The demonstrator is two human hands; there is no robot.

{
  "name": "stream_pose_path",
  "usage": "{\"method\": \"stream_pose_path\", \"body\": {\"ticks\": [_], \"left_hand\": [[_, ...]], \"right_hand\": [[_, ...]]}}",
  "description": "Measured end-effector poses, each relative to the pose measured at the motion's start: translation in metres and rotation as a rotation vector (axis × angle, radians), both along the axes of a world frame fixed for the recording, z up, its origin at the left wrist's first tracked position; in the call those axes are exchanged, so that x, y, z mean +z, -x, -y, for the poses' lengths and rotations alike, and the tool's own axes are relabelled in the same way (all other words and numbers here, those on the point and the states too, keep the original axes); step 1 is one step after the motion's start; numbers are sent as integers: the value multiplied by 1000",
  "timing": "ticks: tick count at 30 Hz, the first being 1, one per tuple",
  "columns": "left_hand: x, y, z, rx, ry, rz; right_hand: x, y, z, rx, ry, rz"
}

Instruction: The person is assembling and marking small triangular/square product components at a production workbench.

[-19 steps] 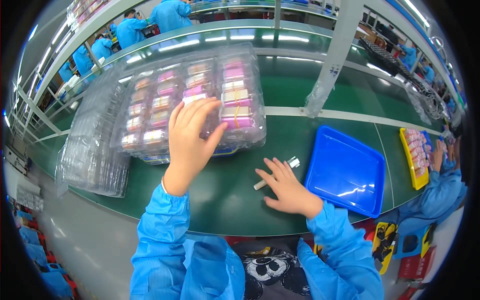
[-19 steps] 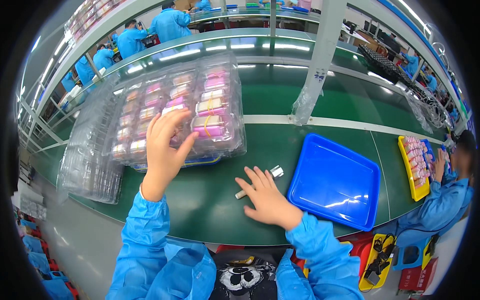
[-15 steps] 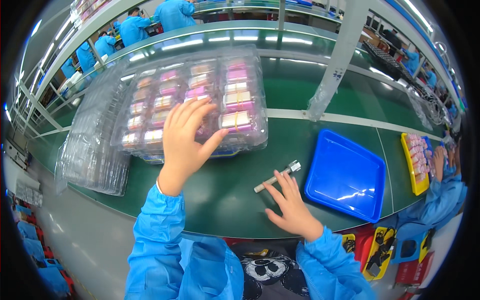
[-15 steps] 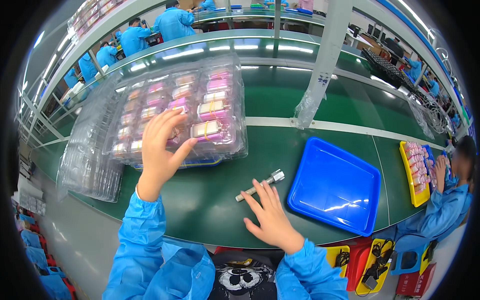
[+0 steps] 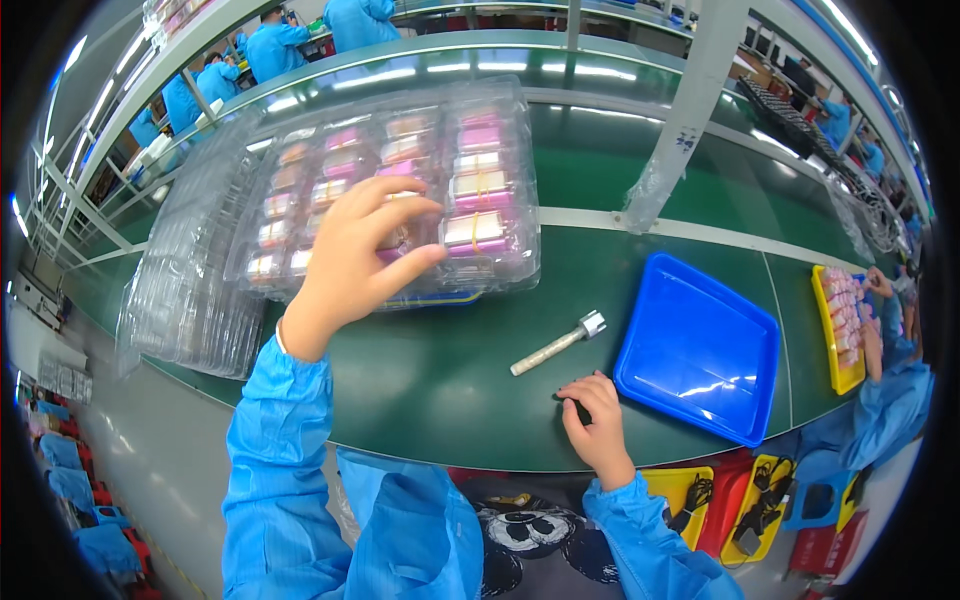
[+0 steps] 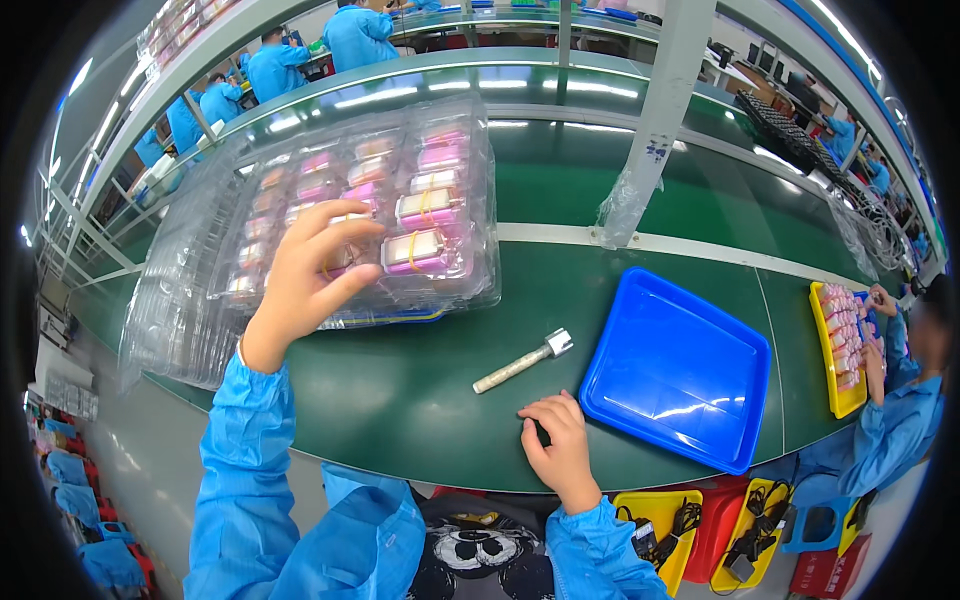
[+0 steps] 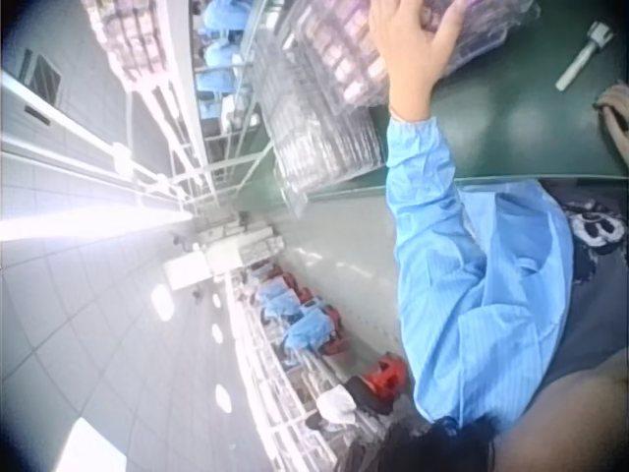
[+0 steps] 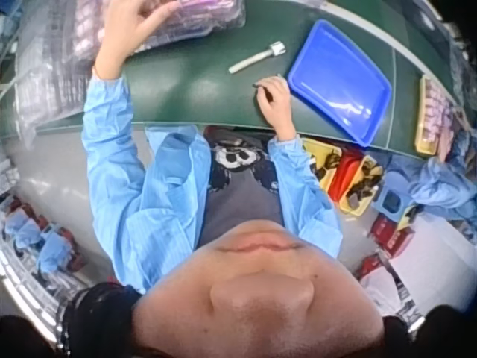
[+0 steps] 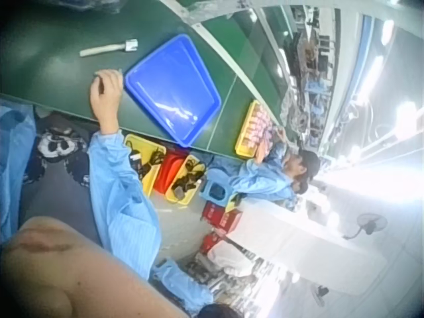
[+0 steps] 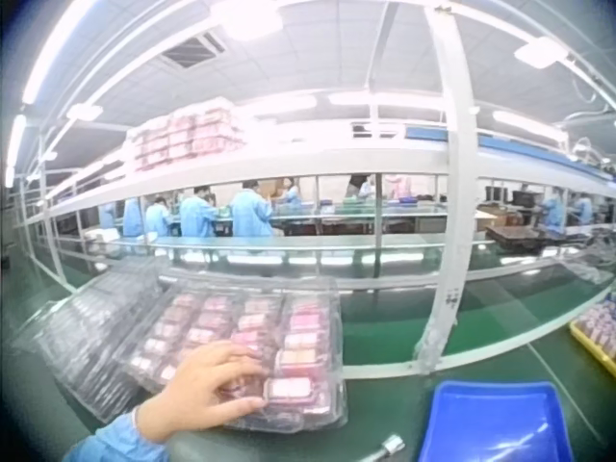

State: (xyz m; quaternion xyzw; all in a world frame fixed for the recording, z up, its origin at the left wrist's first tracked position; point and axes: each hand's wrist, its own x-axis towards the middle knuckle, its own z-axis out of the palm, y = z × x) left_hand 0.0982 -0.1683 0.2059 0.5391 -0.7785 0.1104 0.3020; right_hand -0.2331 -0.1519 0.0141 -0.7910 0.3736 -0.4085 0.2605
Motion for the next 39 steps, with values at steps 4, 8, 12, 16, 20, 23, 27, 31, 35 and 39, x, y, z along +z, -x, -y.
{"method": "stream_pose_path", "body": {"ticks": [4, 8, 12, 16, 20, 23, 27, 31, 35, 39], "left_hand": [[0, 14, 20, -69, -157, -94], [-4, 5, 31, -73, -194, -160], [-4, 8, 28, -69, -169, -139], [-4, 5, 29, -97, -159, -193], [-3, 4, 28, -124, -215, -269], [-3, 4, 28, -123, -217, -235], [-5, 7, 22, -66, -182, -149], [-6, 12, 12, -55, -46, -11], [-10, 15, 6, -38, -22, 0], [-16, 24, -1, -22, -7, -167]], "right_hand": [[-2, -1, 0, -9, -22, 37], [0, 0, 0, -11, -60, 60], [1, 2, 1, -13, -68, 58], [0, 2, 1, -16, -75, 59], [0, 2, 1, -14, -79, 65], [1, 2, 2, -16, -91, 74], [3, 2, 2, -11, -118, 87], [2, 3, 3, -18, -119, 82], [2, 2, 3, -21, -112, 79], [3, 2, 3, -23, -110, 81]]}}
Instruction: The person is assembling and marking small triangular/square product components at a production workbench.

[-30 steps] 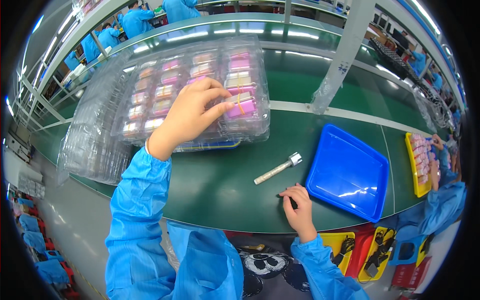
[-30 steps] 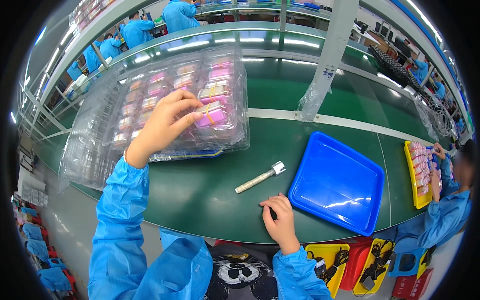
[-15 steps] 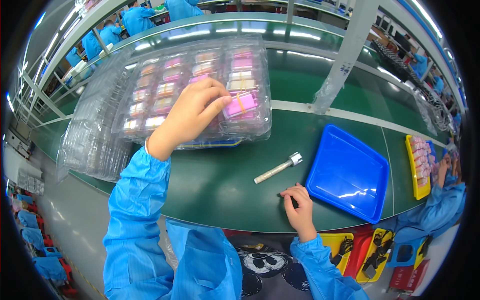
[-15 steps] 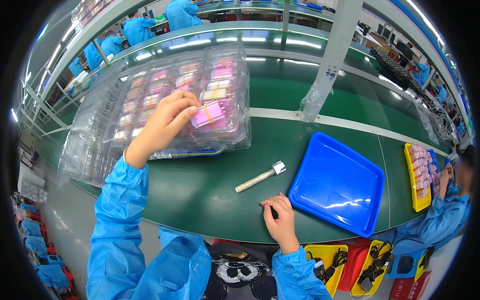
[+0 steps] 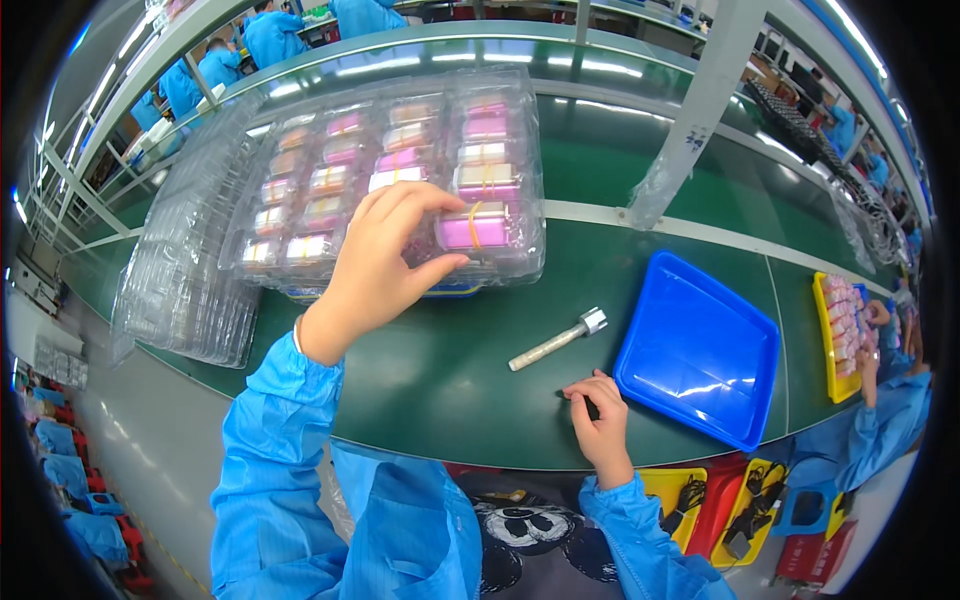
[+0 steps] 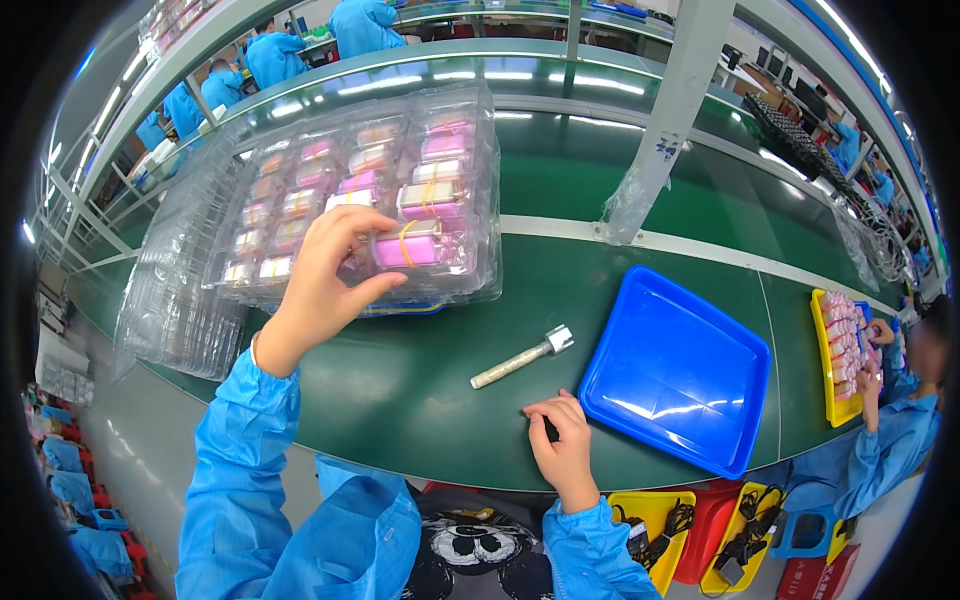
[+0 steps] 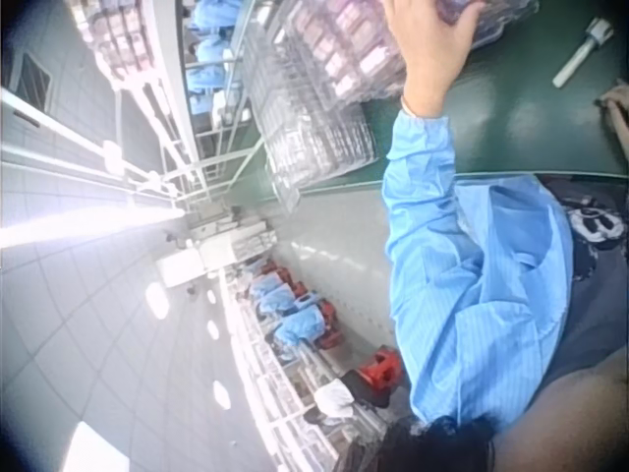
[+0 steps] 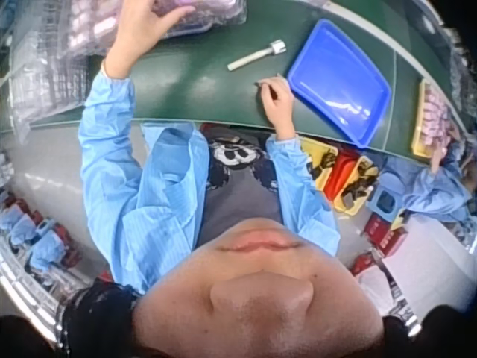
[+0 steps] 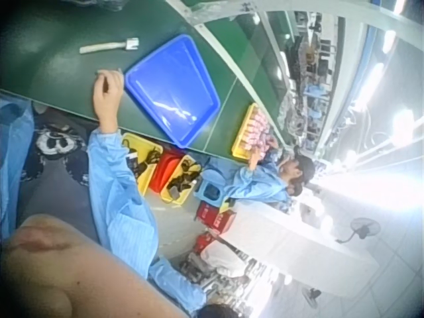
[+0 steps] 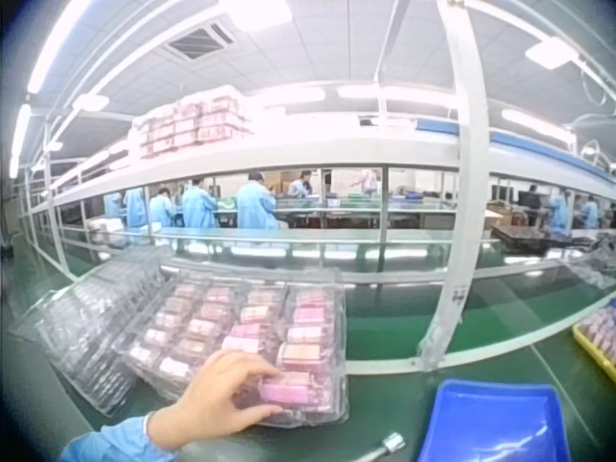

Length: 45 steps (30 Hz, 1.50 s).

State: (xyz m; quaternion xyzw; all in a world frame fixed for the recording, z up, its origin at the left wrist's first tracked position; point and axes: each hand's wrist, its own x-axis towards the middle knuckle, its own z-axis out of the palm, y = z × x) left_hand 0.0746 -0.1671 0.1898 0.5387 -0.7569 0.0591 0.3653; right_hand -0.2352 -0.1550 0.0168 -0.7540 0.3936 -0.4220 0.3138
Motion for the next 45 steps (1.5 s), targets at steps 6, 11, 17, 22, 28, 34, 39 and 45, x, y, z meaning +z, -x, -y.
{"method": "stream_pose_path", "body": {"ticks": [6, 11, 17, 22, 28, 34, 39, 45], "left_hand": [[-19, 0, -2, 6, 189, -70], [-19, -2, -3, 1, 265, 51], [-16, 2, 0, -40, -37, -751], [9, 6, 12, 77, -110, -718], [4, 7, 20, 122, -150, -474], [9, -7, 7, 202, 103, -58], [-16, -23, -7, 397, 134, 336], [-28, -24, -8, 388, 79, 191]], "right_hand": [[-1, -1, 0, 2, -19, 9], [0, 0, 0, -6, -22, 7], [0, 0, 1, 4, -22, 18], [0, 2, 1, 0, -26, 25], [-2, 1, 1, 7, -22, 38], [-1, 0, 1, 18, -32, 62], [-2, 3, 1, 12, -44, 56], [-2, 2, 0, 21, -49, 57]]}}
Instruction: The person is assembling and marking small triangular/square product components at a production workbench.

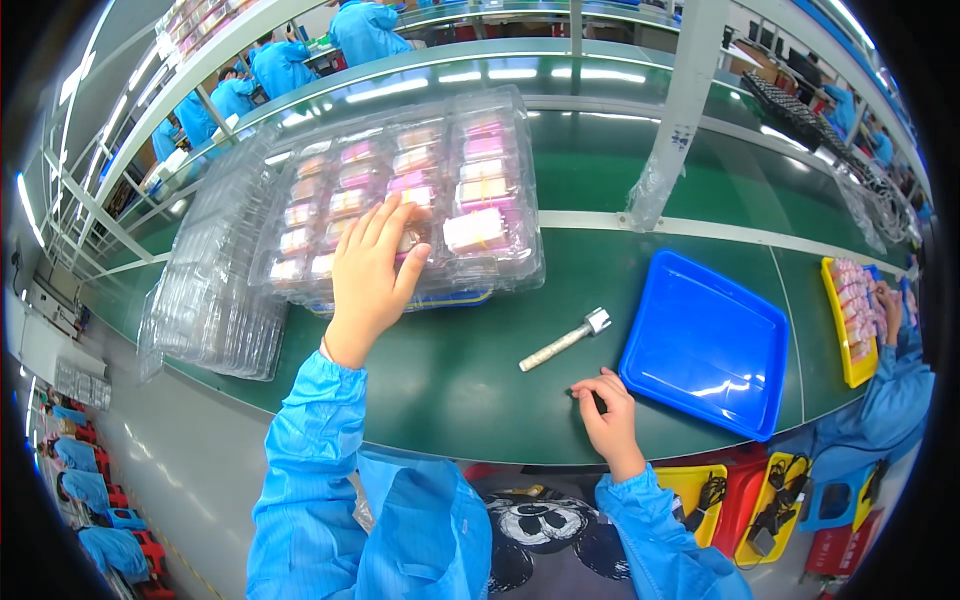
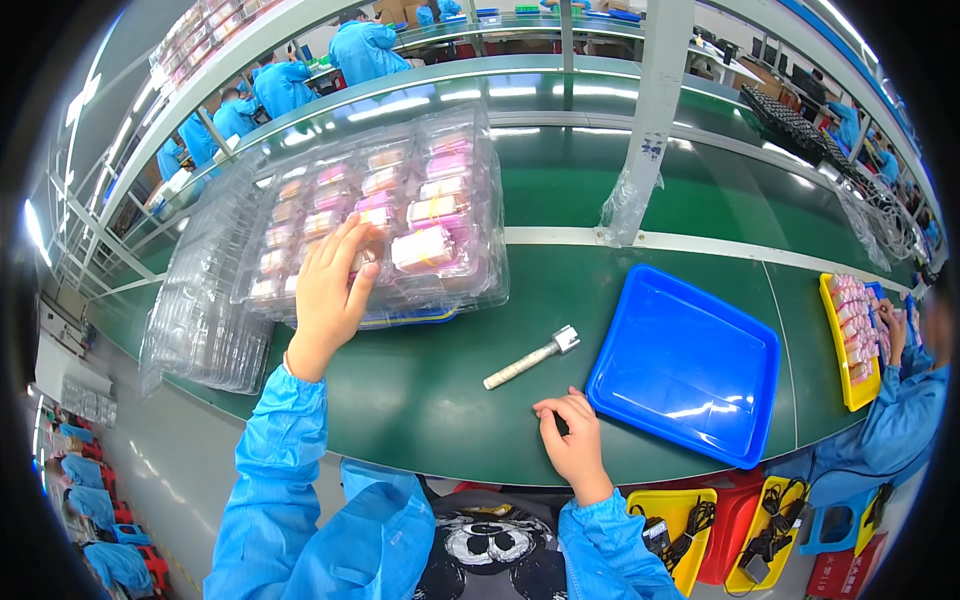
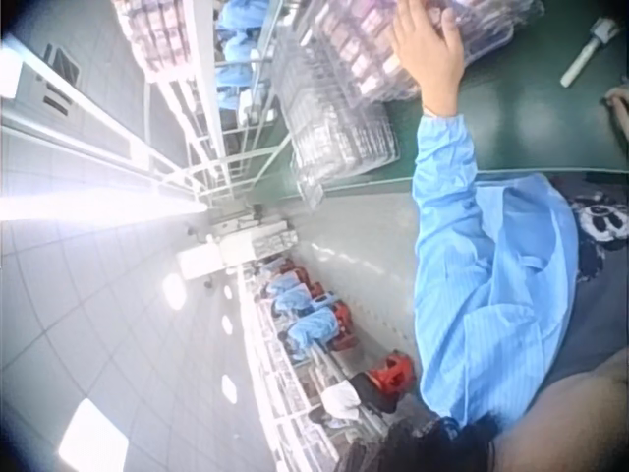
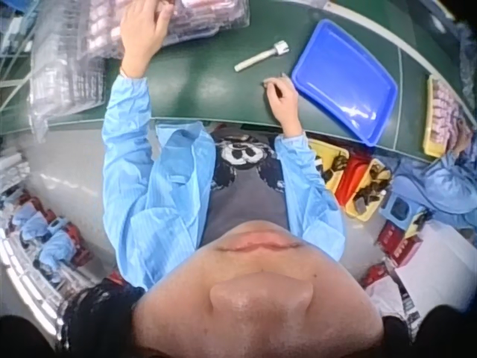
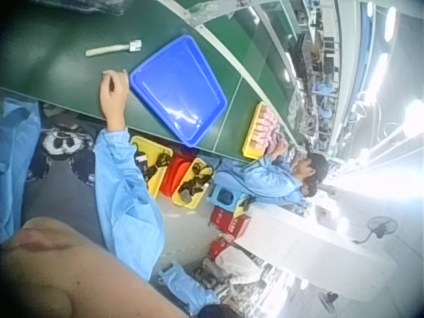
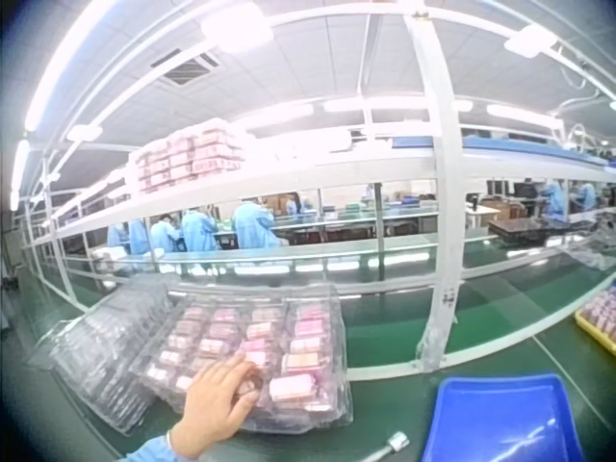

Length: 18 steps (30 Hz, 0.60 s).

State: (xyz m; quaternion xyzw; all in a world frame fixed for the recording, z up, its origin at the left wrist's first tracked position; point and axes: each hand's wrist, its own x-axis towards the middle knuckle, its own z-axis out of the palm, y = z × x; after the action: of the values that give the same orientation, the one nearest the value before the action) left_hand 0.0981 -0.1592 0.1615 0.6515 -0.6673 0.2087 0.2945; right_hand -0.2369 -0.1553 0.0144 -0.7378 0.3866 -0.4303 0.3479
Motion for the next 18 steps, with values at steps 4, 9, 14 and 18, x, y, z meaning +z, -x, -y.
{"method": "stream_pose_path", "body": {"ticks": [4, 9, 14, 18], "left_hand": [[16, 10, 1, 29, 128, 177], [16, 50, 27, -110, -23, 206], [16, 40, 35, -43, -35, 158], [19, 31, 43, -121, -47, 177]], "right_hand": [[-3, 0, 0, -4, 21, 20], [-6, 4, 2, -3, 19, 13], [-3, 3, -2, 11, 8, 60], [-8, 5, 0, 22, 33, 37]]}}
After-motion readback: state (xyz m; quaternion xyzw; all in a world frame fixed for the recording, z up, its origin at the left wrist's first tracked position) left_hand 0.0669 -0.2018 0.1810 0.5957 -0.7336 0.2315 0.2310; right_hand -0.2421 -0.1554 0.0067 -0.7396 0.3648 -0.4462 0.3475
